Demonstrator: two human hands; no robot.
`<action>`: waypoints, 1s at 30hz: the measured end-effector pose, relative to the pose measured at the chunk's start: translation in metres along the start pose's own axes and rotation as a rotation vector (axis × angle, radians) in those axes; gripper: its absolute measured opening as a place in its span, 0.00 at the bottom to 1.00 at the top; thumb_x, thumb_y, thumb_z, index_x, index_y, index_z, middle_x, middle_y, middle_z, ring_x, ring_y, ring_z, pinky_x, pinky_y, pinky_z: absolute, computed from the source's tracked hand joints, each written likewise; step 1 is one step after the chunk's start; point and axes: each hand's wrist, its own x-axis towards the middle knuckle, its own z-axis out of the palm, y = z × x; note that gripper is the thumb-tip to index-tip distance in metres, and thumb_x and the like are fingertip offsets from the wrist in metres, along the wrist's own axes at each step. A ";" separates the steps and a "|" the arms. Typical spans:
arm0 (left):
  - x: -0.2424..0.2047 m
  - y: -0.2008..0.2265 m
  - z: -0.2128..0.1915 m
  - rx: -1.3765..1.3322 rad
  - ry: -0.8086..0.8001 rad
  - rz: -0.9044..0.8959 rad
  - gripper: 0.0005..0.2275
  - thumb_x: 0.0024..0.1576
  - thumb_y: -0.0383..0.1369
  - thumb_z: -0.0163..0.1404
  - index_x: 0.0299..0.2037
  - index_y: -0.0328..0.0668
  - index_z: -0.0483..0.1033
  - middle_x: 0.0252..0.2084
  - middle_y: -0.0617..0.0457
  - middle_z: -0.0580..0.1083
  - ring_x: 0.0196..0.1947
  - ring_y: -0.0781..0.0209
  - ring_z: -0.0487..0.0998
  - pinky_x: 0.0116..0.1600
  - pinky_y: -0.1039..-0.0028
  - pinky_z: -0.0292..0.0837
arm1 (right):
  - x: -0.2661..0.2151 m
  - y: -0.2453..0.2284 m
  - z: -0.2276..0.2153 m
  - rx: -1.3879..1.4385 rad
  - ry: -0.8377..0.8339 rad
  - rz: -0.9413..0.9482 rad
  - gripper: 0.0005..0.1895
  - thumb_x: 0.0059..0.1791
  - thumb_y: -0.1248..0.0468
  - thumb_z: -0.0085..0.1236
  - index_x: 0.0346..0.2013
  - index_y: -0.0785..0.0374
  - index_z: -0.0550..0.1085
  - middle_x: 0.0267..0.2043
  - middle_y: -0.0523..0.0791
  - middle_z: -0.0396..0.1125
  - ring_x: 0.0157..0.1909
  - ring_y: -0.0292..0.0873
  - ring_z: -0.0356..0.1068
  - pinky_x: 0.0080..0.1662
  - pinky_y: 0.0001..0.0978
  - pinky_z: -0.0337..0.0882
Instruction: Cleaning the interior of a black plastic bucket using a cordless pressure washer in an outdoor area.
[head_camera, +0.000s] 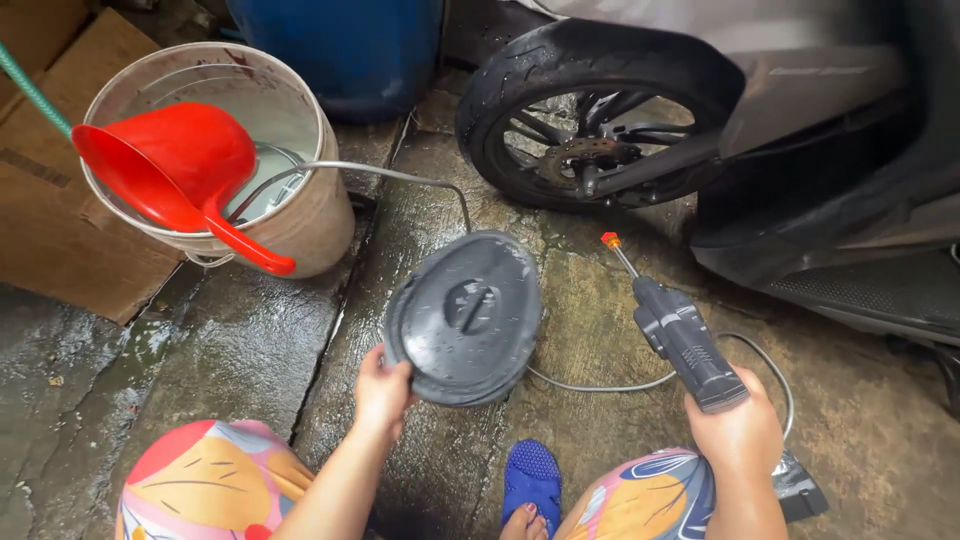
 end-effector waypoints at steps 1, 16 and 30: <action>-0.001 -0.010 -0.011 -0.045 0.087 0.037 0.26 0.57 0.19 0.45 0.67 0.43 0.66 0.49 0.42 0.79 0.33 0.50 0.80 0.36 0.65 0.79 | 0.000 0.001 0.001 -0.005 -0.010 0.003 0.29 0.43 0.51 0.63 0.59 0.44 0.73 0.47 0.45 0.77 0.46 0.56 0.77 0.43 0.50 0.76; 0.081 -0.001 -0.015 0.070 0.179 -0.080 0.32 0.64 0.22 0.45 0.78 0.53 0.46 0.71 0.44 0.64 0.28 0.62 0.73 0.28 0.77 0.72 | 0.007 -0.009 0.017 -0.008 -0.040 -0.161 0.27 0.40 0.52 0.63 0.55 0.44 0.74 0.45 0.44 0.77 0.45 0.57 0.77 0.43 0.49 0.75; 0.157 0.065 0.064 1.379 0.137 0.482 0.19 0.65 0.49 0.46 0.53 0.43 0.76 0.53 0.44 0.78 0.57 0.42 0.75 0.57 0.54 0.71 | -0.017 -0.015 0.014 0.105 -0.081 -0.239 0.27 0.39 0.57 0.66 0.53 0.44 0.74 0.46 0.37 0.77 0.45 0.48 0.77 0.43 0.43 0.75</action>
